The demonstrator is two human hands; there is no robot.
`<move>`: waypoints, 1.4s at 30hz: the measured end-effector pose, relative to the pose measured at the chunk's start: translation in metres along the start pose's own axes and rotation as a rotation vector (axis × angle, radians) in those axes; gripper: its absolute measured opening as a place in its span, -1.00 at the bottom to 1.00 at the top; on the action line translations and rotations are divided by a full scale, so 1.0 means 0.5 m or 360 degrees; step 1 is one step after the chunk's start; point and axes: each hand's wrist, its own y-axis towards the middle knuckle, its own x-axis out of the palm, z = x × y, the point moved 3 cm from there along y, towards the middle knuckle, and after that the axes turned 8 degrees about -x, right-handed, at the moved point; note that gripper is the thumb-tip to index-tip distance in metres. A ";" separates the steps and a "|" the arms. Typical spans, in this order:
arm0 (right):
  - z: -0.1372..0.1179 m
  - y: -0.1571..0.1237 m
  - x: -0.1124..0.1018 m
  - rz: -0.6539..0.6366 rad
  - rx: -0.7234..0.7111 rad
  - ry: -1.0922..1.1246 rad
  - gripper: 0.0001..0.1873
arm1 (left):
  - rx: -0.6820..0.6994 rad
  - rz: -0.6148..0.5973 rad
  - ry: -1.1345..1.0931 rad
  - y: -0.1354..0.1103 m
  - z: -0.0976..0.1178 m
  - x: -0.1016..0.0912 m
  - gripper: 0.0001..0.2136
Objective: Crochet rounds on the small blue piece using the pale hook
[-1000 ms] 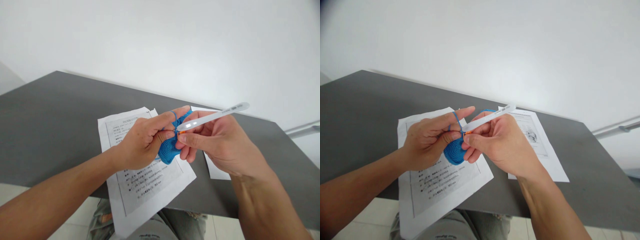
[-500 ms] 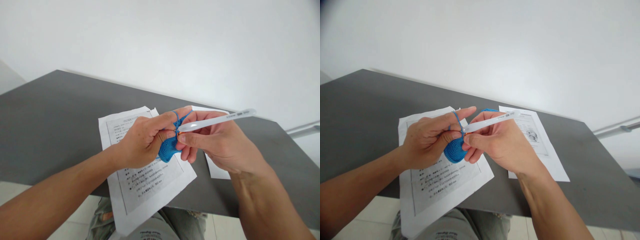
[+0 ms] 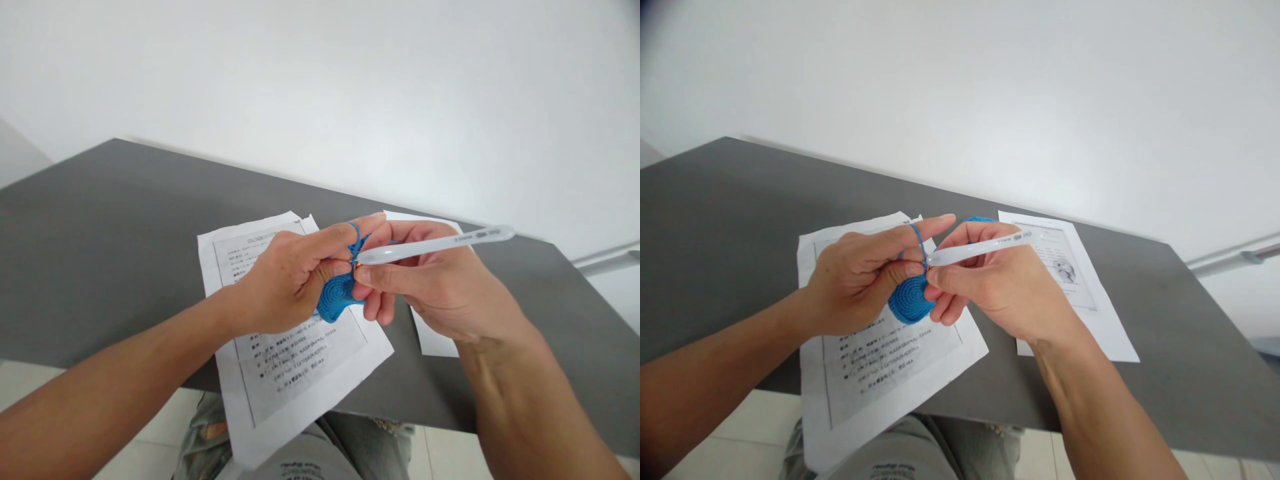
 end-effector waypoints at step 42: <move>0.003 0.004 0.006 -0.0120 0.0041 0.0138 -0.68 | -0.0164 -0.0042 -0.0510 -0.007 -0.035 0.001 -0.56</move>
